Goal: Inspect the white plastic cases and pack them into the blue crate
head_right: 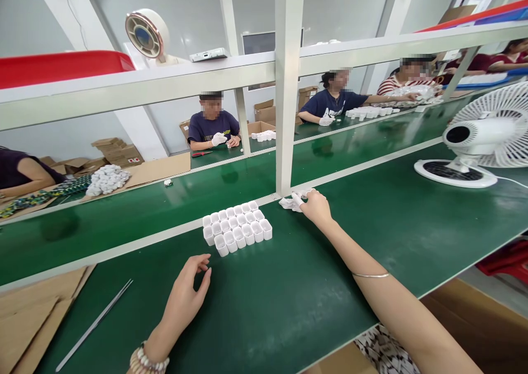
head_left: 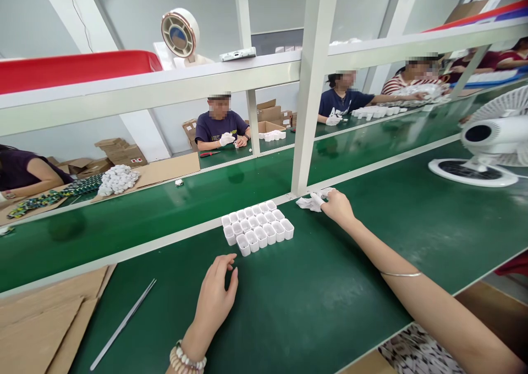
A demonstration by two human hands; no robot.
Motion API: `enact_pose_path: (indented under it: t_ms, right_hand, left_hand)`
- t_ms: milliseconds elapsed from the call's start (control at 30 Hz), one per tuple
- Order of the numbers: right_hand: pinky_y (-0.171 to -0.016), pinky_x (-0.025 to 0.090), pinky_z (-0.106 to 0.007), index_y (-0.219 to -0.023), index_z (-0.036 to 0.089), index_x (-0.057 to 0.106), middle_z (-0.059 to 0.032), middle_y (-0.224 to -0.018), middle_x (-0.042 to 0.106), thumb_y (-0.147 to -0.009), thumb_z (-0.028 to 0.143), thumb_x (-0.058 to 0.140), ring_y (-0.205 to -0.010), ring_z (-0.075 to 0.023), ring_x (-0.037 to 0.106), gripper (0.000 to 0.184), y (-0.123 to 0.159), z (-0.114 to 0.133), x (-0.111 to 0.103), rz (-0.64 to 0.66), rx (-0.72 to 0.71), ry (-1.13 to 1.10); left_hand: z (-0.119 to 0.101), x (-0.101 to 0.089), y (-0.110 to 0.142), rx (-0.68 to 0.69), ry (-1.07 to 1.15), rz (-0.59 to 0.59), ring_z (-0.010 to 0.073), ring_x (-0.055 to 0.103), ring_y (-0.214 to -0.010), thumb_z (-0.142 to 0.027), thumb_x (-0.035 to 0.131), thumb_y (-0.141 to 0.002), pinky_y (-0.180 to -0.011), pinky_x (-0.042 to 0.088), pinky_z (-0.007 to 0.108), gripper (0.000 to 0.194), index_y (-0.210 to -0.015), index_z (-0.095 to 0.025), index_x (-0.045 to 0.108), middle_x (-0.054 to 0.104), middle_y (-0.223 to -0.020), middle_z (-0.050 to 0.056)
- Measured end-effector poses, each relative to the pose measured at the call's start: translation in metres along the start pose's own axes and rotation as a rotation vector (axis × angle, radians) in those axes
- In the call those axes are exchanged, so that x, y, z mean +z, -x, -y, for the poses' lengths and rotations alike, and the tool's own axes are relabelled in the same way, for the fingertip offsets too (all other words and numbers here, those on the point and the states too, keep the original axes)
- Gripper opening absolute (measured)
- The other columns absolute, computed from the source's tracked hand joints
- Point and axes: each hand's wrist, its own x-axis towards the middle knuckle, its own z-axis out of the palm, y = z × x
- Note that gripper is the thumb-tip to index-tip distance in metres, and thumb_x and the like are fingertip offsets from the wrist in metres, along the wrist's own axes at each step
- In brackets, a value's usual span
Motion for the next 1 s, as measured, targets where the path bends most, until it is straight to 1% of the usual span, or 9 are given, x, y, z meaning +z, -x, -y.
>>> enact_pose_path:
  t_ms: [133,267,367,467,600,767,867,1000]
  right_hand:
    - [-0.053,0.033,-0.029,-0.057,0.017,0.052,-0.0116,-0.075,0.059,-0.087,0.046,0.049,-0.063,-0.0209,0.054,0.042,-0.0012,-0.0007,-0.0011,0.005,0.003,0.01]
    - [-0.051,0.028,-0.029,-0.052,0.018,0.045,-0.0089,-0.069,0.055,-0.085,0.037,0.05,-0.058,-0.0182,0.051,0.038,-0.0019,-0.0013,-0.0021,0.016,0.006,0.015]
    - [-0.051,0.027,-0.028,-0.051,0.019,0.043,-0.0081,-0.067,0.054,-0.083,0.033,0.05,-0.057,-0.0175,0.049,0.035,-0.0021,-0.0011,-0.0034,0.021,0.007,0.024]
    - [-0.051,0.026,-0.029,-0.052,0.019,0.043,-0.0084,-0.066,0.056,-0.081,0.03,0.05,-0.057,-0.0178,0.049,0.032,-0.0022,-0.0005,-0.0055,0.03,0.012,0.037]
    - [-0.051,0.026,-0.029,-0.052,0.019,0.043,-0.0097,-0.064,0.057,-0.079,0.028,0.051,-0.059,-0.0203,0.052,0.029,-0.0025,0.0003,-0.0084,0.051,0.027,0.055]
    - [-0.052,0.026,-0.03,-0.052,0.019,0.046,-0.0106,-0.062,0.059,-0.081,0.031,0.051,-0.061,-0.0233,0.056,0.032,-0.0026,0.0004,-0.0086,0.076,0.031,0.06]
    - [-0.053,0.028,-0.03,-0.055,0.019,0.048,-0.0116,-0.065,0.061,-0.083,0.033,0.053,-0.062,-0.0242,0.058,0.032,-0.0028,0.0,-0.0067,0.083,0.035,0.056]
    - [-0.055,0.033,-0.029,-0.062,0.017,0.055,-0.0127,-0.074,0.065,-0.084,0.034,0.055,-0.067,-0.0245,0.061,0.028,-0.0038,-0.0004,-0.0049,0.08,0.052,0.039]
  left_hand:
    - [0.0001,0.0004,0.0,-0.006,0.001,0.007,0.0195,0.063,-0.091,-0.024,0.043,-0.096,-0.079,0.056,0.035,0.026,-0.121,-0.024,0.048,0.06,-0.102,0.006]
    - [0.0002,0.0009,-0.0009,-0.002,0.006,0.01,0.0197,0.063,-0.091,-0.025,0.042,-0.096,-0.079,0.056,0.036,0.026,-0.121,-0.024,0.048,0.059,-0.103,0.006]
    - [-0.0005,0.0008,-0.0011,0.004,0.006,0.002,0.02,0.063,-0.09,-0.025,0.042,-0.096,-0.079,0.057,0.036,0.025,-0.12,-0.024,0.049,0.06,-0.103,0.007]
    - [-0.0012,0.0008,-0.0007,0.001,0.004,0.001,0.0198,0.063,-0.09,-0.025,0.042,-0.096,-0.079,0.057,0.036,0.025,-0.119,-0.024,0.049,0.06,-0.103,0.006]
    - [-0.0018,0.0007,-0.0005,-0.007,0.004,0.008,0.0195,0.063,-0.091,-0.024,0.043,-0.095,-0.079,0.057,0.036,0.025,-0.12,-0.024,0.049,0.06,-0.104,0.006]
    - [-0.002,0.0004,-0.0011,-0.002,0.002,0.008,0.0193,0.063,-0.091,-0.024,0.043,-0.096,-0.079,0.057,0.035,0.025,-0.12,-0.024,0.049,0.06,-0.105,0.006]
    - [-0.0024,0.0002,-0.0006,-0.002,0.004,0.001,0.0194,0.063,-0.091,-0.024,0.043,-0.096,-0.078,0.056,0.035,0.025,-0.119,-0.024,0.05,0.06,-0.105,0.006]
    - [-0.0023,0.0002,0.0003,0.005,0.006,-0.009,0.0198,0.063,-0.091,-0.023,0.043,-0.095,-0.078,0.056,0.035,0.025,-0.12,-0.024,0.05,0.06,-0.104,0.006]
